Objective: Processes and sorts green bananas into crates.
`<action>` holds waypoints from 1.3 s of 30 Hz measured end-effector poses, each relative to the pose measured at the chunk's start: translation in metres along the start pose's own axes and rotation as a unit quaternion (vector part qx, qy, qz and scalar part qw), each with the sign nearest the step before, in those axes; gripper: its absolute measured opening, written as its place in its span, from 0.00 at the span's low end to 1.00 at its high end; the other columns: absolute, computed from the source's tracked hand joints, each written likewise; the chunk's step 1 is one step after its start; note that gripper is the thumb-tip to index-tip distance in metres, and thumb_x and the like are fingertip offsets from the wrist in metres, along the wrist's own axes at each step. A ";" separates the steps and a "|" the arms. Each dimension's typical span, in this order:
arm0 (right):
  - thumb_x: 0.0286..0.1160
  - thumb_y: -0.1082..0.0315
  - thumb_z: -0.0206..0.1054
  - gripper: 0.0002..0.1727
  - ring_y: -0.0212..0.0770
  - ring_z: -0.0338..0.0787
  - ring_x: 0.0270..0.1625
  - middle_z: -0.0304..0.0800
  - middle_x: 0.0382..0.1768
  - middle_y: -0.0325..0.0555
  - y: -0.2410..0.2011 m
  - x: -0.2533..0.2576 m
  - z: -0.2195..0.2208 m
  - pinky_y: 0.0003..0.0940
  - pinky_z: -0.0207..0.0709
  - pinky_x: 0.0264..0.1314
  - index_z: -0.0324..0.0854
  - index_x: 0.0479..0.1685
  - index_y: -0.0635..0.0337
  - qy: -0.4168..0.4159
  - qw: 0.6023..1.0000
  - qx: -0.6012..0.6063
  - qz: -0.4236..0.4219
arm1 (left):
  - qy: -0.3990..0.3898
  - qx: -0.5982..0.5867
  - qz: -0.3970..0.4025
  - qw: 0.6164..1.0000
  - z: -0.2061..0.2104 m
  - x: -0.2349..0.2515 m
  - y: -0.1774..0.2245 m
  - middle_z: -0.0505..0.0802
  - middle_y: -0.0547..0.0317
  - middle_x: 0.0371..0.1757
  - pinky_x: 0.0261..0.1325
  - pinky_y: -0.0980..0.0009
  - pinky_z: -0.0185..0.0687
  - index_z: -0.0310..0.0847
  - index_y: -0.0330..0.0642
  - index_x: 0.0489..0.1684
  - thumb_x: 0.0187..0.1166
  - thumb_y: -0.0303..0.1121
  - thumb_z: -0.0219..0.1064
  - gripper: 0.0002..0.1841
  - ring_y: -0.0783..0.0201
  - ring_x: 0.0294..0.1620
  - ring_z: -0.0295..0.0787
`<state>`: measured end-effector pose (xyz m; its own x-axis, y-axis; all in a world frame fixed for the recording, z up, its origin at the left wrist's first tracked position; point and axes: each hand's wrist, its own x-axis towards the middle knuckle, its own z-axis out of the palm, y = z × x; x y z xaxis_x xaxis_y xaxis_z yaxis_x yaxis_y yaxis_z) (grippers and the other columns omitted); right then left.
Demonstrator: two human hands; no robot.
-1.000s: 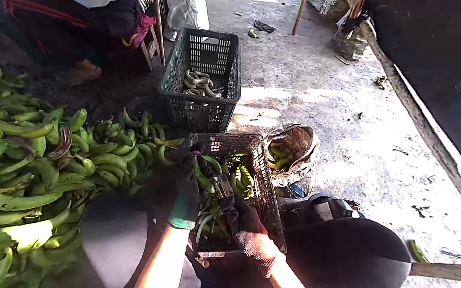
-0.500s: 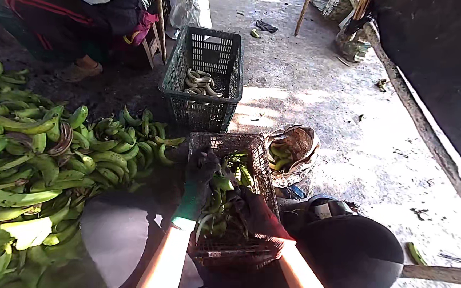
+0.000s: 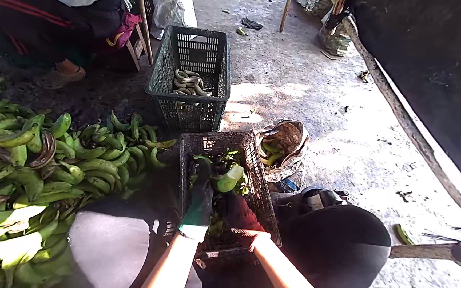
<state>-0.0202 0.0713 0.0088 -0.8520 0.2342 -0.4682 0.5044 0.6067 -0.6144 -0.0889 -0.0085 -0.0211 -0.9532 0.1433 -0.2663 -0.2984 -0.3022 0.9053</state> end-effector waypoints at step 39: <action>0.89 0.58 0.54 0.16 0.40 0.89 0.27 0.92 0.38 0.43 0.096 -0.024 -0.091 0.37 0.86 0.28 0.78 0.64 0.55 0.079 0.938 0.337 0.028 | -0.327 0.729 -0.153 0.582 -0.040 0.041 -0.071 0.86 0.37 0.67 0.70 0.37 0.76 0.80 0.40 0.69 0.74 0.32 0.70 0.23 0.38 0.69 0.82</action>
<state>0.0364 0.1930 0.0188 -0.8044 0.3941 -0.4446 0.4776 -0.0162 -0.8785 -0.1084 -0.0191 -0.1097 -0.5023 0.4521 -0.7371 0.3634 0.8839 0.2945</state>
